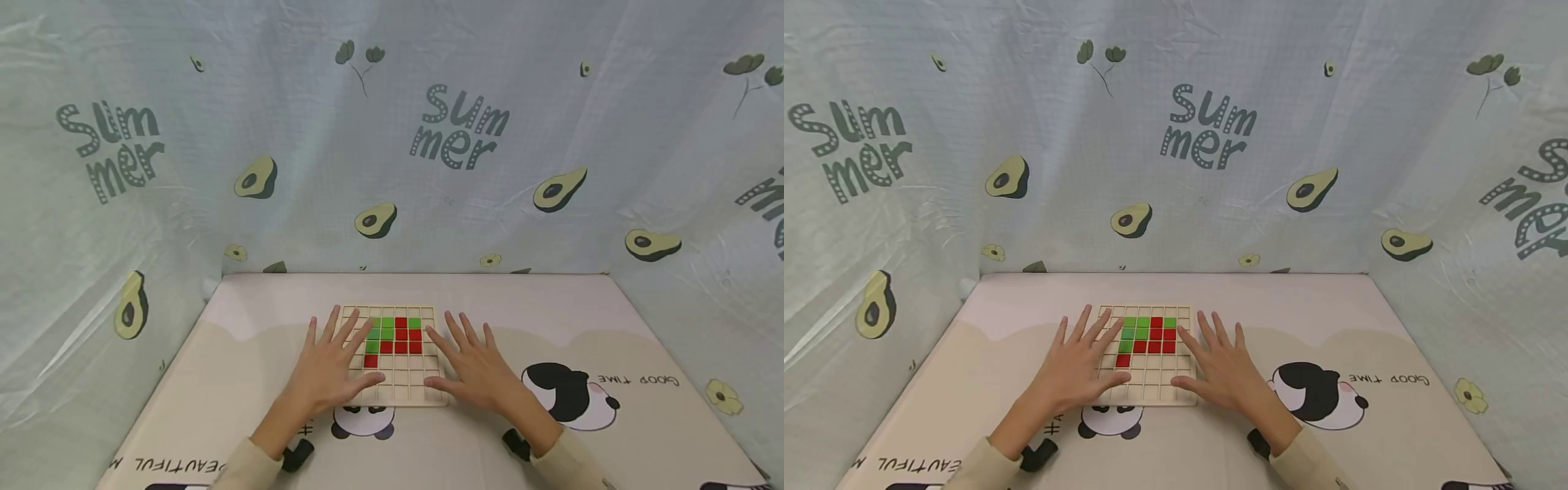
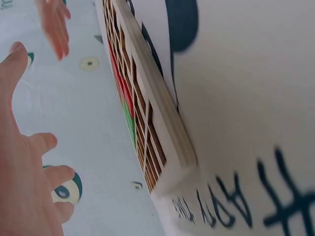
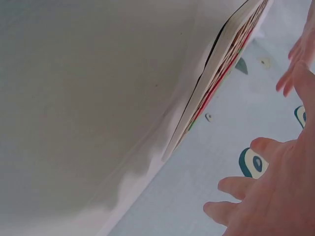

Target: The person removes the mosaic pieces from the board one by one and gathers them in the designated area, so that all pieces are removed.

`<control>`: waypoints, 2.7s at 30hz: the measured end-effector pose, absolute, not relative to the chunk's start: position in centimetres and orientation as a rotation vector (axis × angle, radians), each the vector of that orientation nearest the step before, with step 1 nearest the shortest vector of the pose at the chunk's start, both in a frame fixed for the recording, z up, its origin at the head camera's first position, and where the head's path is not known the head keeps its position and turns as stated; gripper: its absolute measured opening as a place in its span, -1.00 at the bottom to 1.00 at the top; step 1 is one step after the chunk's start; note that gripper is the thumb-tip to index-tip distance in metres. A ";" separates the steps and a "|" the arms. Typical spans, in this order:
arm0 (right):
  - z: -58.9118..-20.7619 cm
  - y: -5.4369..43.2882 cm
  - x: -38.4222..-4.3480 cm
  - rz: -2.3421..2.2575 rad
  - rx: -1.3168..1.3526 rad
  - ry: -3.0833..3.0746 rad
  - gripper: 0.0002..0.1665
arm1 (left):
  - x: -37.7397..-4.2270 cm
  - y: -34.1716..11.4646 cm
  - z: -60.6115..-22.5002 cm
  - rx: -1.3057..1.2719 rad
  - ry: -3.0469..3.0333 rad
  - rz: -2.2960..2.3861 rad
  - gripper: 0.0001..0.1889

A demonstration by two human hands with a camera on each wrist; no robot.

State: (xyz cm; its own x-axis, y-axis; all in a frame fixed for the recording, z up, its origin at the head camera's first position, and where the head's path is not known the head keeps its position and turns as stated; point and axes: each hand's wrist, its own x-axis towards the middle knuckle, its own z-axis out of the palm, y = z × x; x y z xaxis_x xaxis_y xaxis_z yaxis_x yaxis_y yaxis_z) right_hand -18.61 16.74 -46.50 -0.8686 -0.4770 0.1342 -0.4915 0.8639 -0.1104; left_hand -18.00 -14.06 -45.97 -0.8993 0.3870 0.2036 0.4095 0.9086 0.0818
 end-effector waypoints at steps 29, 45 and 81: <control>-46.0 15.1 -20.1 0.327 0.838 -3.029 -0.08 | -21.6 -19.8 -47.4 -0.287 -2.967 -0.952 -0.20; -45.5 13.2 -21.5 0.331 0.856 -2.962 -0.15 | -22.5 -20.5 -47.8 -0.214 -2.839 -1.245 -0.34; -44.6 9.4 -27.8 0.964 0.995 -2.954 -0.41 | -22.0 -21.3 -49.6 -0.489 -2.854 -1.276 -0.33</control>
State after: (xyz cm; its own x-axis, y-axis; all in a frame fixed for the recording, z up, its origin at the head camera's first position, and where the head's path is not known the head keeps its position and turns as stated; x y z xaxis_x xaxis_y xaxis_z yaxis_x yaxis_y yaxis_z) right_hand -27.81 9.39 -44.60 -0.8073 -0.5859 0.0703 -0.5146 0.6407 -0.5698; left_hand -22.04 -21.30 -49.56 -0.9520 0.2878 0.1045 0.2698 0.6270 0.7308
